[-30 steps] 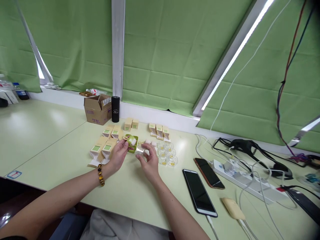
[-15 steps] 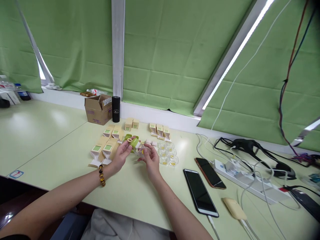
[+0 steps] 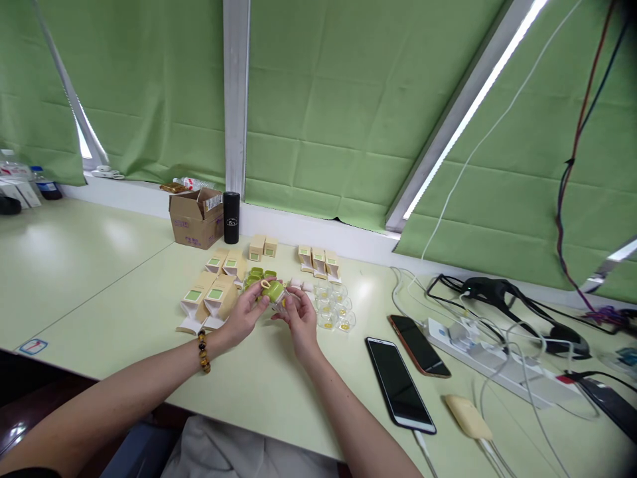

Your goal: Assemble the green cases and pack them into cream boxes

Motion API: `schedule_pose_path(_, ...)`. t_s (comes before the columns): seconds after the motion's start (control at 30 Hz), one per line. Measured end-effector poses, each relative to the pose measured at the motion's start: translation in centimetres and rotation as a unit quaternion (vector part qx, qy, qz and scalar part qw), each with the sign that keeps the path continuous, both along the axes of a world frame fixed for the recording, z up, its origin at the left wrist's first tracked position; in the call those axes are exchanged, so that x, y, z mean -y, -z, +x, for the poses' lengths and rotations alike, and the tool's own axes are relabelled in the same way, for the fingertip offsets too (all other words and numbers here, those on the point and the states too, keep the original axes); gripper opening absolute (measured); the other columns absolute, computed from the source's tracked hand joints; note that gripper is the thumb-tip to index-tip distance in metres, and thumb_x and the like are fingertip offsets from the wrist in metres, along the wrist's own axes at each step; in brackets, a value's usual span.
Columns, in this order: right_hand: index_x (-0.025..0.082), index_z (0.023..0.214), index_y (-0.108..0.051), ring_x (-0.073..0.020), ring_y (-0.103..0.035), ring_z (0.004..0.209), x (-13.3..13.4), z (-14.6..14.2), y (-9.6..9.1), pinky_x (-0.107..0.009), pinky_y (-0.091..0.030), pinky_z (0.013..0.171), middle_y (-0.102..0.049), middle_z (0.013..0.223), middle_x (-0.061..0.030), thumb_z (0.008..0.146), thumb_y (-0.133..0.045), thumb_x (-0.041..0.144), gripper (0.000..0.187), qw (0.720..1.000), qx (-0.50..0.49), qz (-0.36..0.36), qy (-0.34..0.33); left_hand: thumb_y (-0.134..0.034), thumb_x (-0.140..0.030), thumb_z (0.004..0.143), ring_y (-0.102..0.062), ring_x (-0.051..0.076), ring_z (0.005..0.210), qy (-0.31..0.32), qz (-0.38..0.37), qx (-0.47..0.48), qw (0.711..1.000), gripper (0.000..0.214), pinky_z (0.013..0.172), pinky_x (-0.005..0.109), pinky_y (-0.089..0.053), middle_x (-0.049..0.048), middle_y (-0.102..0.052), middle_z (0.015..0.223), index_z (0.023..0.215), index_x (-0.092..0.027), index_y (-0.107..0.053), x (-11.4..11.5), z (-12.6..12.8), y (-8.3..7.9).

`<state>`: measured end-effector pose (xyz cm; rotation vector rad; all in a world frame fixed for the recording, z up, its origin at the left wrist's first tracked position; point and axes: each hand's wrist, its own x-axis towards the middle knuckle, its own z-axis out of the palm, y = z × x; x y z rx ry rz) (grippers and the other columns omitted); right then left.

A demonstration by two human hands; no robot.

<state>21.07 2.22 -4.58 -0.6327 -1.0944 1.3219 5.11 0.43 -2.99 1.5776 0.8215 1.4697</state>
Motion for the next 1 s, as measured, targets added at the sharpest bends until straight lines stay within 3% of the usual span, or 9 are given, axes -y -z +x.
schedule_pose_path(0.33,0.024,0.116,-0.065,-0.0198,-0.072,0.084,0.01,0.03,0.09,-0.036,-0.068,0.068,-0.074,0.097,-0.0027,0.086,-0.082,0.054,0.045,1.0,-0.007,0.01,-0.008,-0.054,-0.049,0.106,-0.042,0.031,0.152,-0.037,0.032,-0.097,0.994,0.048,0.126,0.047,-0.038,0.0108,-0.052,0.158,0.149,-0.029,-0.059,0.27,-0.1,-0.26)
schedule_pose_path(0.5,0.024,0.117,-0.065,-0.0202,-0.072,0.085,0.09,0.04,-0.05,-0.037,-0.068,0.07,-0.074,0.096,-0.0029,0.086,-0.082,0.053,0.045,1.0,-0.008,0.009,-0.008,-0.055,-0.049,0.105,-0.036,0.03,0.157,-0.031,0.007,-0.097,0.995,0.049,0.128,0.048,-0.034,0.0107,-0.047,0.163,0.151,-0.029,-0.057,0.35,-0.06,0.03)
schedule_pose_path(0.57,0.024,0.116,-0.066,-0.0204,-0.073,0.087,0.12,0.06,-0.12,-0.037,-0.068,0.071,-0.073,0.095,-0.0023,0.086,-0.082,0.052,0.045,1.0,-0.012,0.008,-0.005,-0.057,-0.049,0.105,-0.035,0.03,0.158,-0.023,-0.01,-0.073,0.997,0.055,0.128,0.048,-0.035,0.0112,-0.043,0.167,0.156,-0.03,-0.049,0.4,-0.01,0.18)
schedule_pose_path(0.7,0.024,0.118,-0.065,-0.0221,-0.074,0.094,0.13,0.17,-0.21,-0.04,-0.069,0.077,-0.074,0.104,-0.004,0.085,-0.083,0.053,0.047,1.0,-0.027,0.0,0.002,-0.061,-0.045,0.103,-0.036,0.031,0.158,-0.012,-0.013,-0.028,0.999,0.066,0.124,0.049,-0.04,0.0143,-0.041,0.168,0.162,-0.031,-0.033,0.25,0.01,0.41)
schedule_pose_path(1.0,0.025,0.119,-0.063,-0.0224,-0.074,0.099,0.13,0.3,-0.33,-0.044,-0.068,0.086,-0.074,0.107,-0.005,0.083,-0.086,0.05,0.049,0.999,-0.041,0.0,0.014,-0.072,-0.04,0.097,-0.051,0.03,0.146,-0.068,0.018,-0.071,0.995,0.06,0.115,0.047,-0.048,0.0139,-0.05,0.155,0.149,-0.031,-0.043,-0.14,0.03,0.57)
